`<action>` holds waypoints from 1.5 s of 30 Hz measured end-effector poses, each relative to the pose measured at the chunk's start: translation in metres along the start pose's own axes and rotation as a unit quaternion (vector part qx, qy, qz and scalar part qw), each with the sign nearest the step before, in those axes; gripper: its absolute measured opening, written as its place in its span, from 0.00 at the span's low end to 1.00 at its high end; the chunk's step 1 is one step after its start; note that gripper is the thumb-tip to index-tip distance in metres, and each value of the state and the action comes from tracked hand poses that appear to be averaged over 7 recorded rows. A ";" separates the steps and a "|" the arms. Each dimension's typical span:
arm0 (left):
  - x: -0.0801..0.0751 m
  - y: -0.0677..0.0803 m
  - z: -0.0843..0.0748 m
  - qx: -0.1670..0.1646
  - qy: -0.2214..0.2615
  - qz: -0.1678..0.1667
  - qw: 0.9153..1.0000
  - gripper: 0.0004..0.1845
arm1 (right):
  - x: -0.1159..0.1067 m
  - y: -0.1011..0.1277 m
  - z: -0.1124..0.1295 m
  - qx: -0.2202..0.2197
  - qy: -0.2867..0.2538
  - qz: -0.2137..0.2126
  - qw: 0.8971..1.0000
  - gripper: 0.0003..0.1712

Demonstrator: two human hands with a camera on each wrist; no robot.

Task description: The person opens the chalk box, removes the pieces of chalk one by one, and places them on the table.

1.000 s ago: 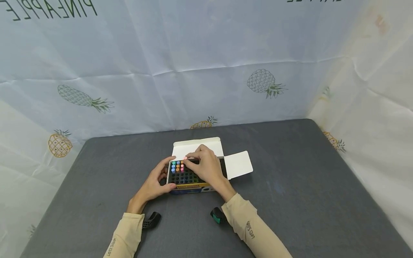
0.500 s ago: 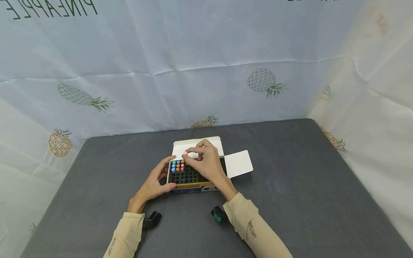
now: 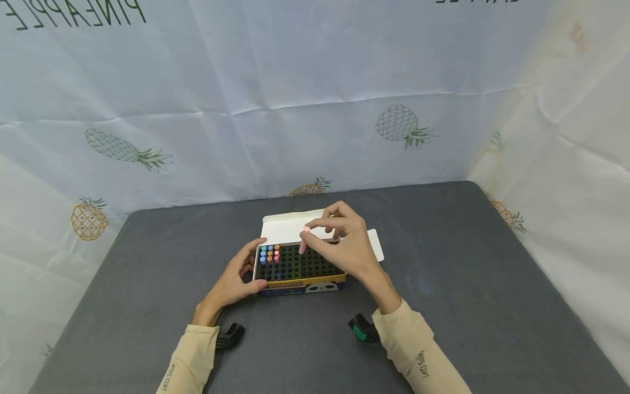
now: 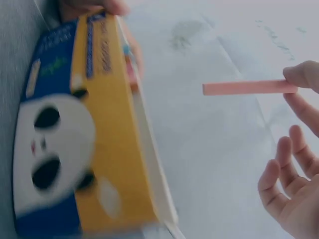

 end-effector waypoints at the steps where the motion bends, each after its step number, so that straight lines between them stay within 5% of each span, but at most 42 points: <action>1: 0.000 0.000 0.000 0.000 0.000 0.000 1.000 0.47 | -0.008 0.003 0.000 -0.004 0.003 -0.004 1.000 0.07; 10: -0.002 0.000 -0.002 0.002 0.000 -0.004 1.000 0.48 | -0.078 0.035 -0.018 -0.037 -0.034 -0.009 0.999 0.18; 16: -0.002 0.001 -0.001 -0.002 -0.001 -0.002 1.000 0.48 | -0.101 0.052 -0.050 -0.043 -0.059 0.050 0.996 0.22; 27: 0.000 -0.001 -0.003 0.000 -0.001 0.001 1.000 0.48 | -0.092 0.057 -0.108 -0.001 0.100 0.141 0.985 0.12; 45: 0.001 -0.001 -0.002 -0.002 0.003 -0.001 1.000 0.48 | -0.092 0.047 -0.151 0.009 0.171 0.061 0.983 0.13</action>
Point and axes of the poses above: each hand's wrist, its own y-axis away from the middle knuckle, its own x-axis out of the palm, z = x × y, the point moved 10 cm from there along -y, towards the middle knuckle, and after that the axes turned 15 degrees about x, right-handed, at the moved point
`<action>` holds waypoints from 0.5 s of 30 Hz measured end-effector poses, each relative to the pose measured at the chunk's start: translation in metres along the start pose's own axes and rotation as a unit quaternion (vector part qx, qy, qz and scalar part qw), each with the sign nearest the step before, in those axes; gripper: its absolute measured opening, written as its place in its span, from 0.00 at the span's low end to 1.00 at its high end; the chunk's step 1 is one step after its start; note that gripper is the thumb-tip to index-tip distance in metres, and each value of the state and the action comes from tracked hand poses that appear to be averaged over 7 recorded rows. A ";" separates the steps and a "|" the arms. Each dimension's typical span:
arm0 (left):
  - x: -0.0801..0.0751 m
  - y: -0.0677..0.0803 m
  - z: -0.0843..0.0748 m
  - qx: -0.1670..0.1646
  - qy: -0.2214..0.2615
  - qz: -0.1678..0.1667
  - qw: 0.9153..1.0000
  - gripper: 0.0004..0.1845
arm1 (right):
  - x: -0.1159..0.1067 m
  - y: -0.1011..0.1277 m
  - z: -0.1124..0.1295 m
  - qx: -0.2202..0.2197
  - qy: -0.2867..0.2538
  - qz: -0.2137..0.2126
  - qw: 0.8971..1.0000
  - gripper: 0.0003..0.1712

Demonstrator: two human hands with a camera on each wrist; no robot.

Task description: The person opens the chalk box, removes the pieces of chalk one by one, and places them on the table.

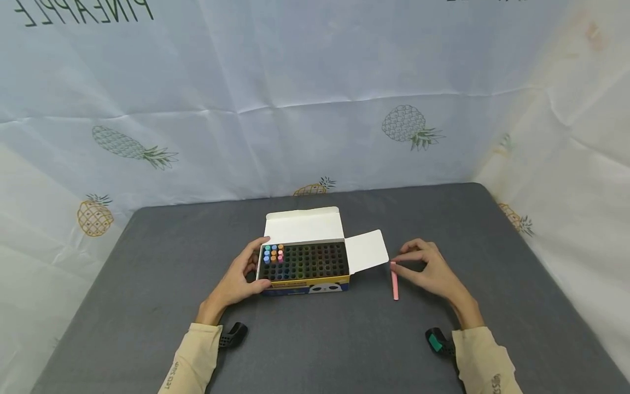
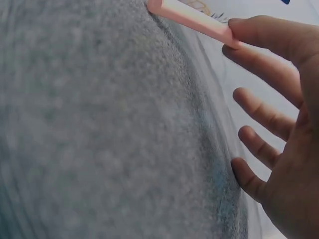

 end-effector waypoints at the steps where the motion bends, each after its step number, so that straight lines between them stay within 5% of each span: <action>1: 0.000 0.000 0.000 0.001 0.000 0.000 1.000 0.48 | 0.001 0.000 -0.001 0.002 0.008 0.002 1.000 0.13; 9: -0.001 0.000 0.000 -0.002 0.000 -0.002 1.000 0.48 | 0.012 -0.002 -0.008 0.034 0.074 0.038 0.996 0.10; 15: 0.000 0.000 -0.001 -0.002 0.004 -0.002 1.000 0.48 | 0.012 0.000 -0.007 0.037 0.073 0.034 0.996 0.11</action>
Point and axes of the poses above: each hand's wrist, its own y-axis away from the middle knuckle, its own x-axis out of the palm, z = x × y, the point moved 10 cm from there along -y, towards the middle knuckle, and after that the axes turned 15 degrees about x, right-handed, at the moved point
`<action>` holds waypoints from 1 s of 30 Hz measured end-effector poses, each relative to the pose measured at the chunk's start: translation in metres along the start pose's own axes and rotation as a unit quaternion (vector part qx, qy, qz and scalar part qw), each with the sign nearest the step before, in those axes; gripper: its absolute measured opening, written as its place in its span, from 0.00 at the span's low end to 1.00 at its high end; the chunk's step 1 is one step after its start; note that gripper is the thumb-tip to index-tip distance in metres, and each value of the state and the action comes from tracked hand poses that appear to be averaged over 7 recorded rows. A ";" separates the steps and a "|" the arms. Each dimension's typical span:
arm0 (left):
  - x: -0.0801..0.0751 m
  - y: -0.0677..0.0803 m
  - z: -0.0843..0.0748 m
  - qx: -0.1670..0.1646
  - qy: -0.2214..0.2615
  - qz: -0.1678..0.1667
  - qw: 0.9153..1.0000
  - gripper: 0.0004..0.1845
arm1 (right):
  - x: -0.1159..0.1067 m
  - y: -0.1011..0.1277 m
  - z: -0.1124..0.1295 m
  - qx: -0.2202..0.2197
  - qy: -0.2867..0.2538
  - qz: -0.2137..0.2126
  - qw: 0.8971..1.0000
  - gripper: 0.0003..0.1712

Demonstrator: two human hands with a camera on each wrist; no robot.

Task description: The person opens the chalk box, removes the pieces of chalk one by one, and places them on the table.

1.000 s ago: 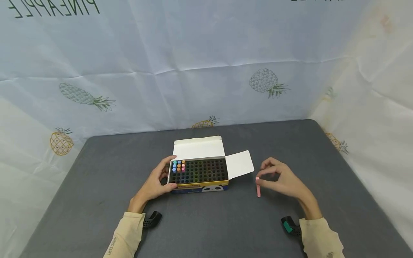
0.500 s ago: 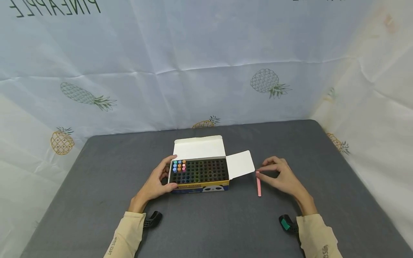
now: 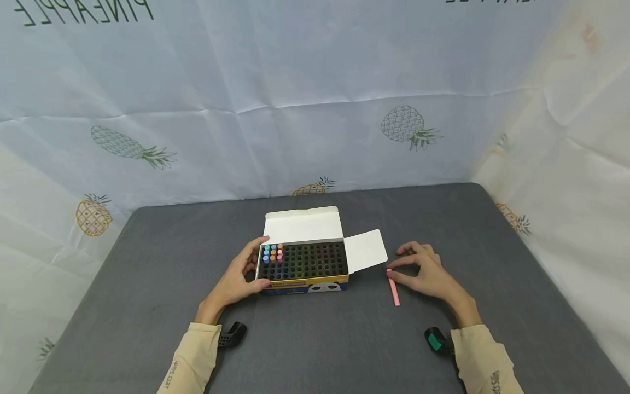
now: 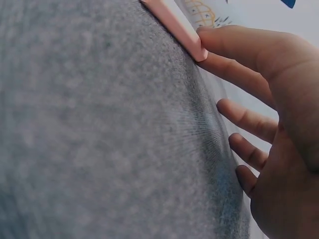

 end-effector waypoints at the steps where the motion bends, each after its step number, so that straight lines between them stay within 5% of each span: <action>1: 0.000 0.000 0.000 0.002 -0.001 0.000 1.000 0.48 | 0.000 0.000 0.000 0.000 0.000 -0.001 1.000 0.11; 13: -0.001 0.000 0.000 -0.004 -0.003 0.000 1.000 0.48 | 0.000 0.004 0.000 0.000 0.008 0.000 1.000 0.12; 30: 0.000 0.000 0.001 -0.002 -0.006 0.002 1.000 0.48 | -0.052 0.003 0.035 -0.029 -0.127 -0.097 0.987 0.19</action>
Point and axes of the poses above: each hand's wrist, its own y-axis away from the middle knuckle, its own x-axis out of the palm, z = x × y, the point moved 10 cm from there along -y, towards the middle knuckle, and after that the axes turned 15 degrees about x, right-handed, at the moved point
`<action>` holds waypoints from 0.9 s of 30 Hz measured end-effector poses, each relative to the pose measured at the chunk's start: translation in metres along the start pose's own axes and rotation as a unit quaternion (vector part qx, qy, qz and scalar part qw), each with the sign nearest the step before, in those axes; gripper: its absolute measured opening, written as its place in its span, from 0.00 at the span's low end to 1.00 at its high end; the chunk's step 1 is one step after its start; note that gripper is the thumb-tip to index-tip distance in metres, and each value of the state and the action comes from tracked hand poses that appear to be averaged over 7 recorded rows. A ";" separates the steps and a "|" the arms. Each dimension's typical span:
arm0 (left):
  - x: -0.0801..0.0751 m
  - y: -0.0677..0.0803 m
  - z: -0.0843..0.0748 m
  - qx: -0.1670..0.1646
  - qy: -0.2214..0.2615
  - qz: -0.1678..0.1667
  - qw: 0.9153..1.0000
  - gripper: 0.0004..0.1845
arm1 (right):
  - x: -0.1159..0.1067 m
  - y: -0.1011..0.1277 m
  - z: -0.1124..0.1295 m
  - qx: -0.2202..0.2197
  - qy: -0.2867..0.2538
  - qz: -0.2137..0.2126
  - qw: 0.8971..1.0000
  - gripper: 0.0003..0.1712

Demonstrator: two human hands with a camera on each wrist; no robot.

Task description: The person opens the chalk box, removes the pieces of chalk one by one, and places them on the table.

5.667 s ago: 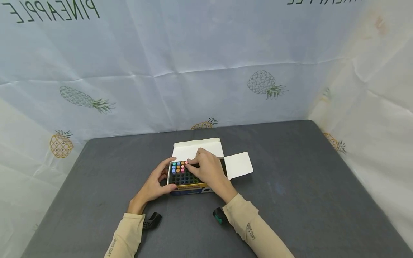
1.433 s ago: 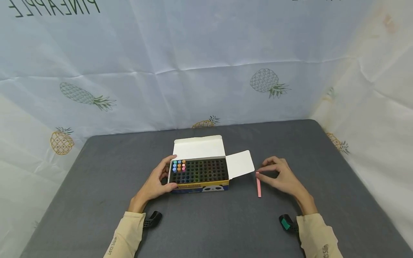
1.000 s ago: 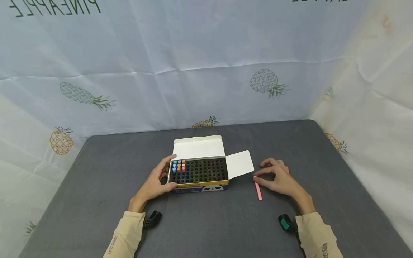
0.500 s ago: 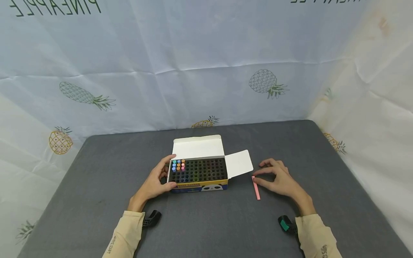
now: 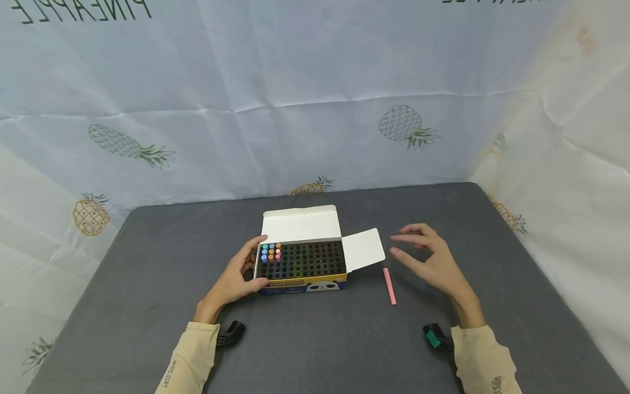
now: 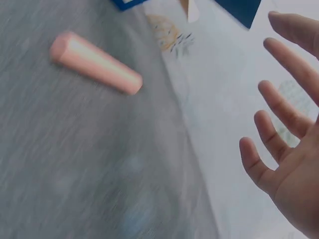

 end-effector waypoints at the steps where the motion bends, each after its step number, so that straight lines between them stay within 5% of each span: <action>1: 0.000 0.000 0.000 0.000 -0.002 0.000 1.000 0.48 | -0.001 -0.001 0.004 -0.002 -0.004 -0.005 1.000 0.19; 8: 0.000 -0.001 0.001 -0.009 -0.013 0.005 1.000 0.48 | 0.001 -0.012 0.041 -0.035 -0.040 -0.024 0.998 0.21; 14: 0.001 -0.001 0.001 -0.010 -0.019 0.007 1.000 0.49 | 0.017 -0.025 0.079 -0.055 -0.075 0.005 0.996 0.21; 27: 0.001 0.000 0.001 -0.013 -0.015 0.007 1.000 0.49 | 0.099 -0.037 0.130 -0.083 -0.087 0.121 0.985 0.15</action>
Point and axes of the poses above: each hand's wrist, its own y-axis away from the middle knuckle, its own x-axis out of the palm, z = x × y, the point moved 10 cm from there along -y, towards the middle knuckle, and after that the axes turned 15 degrees about x, right-handed, at the moved point
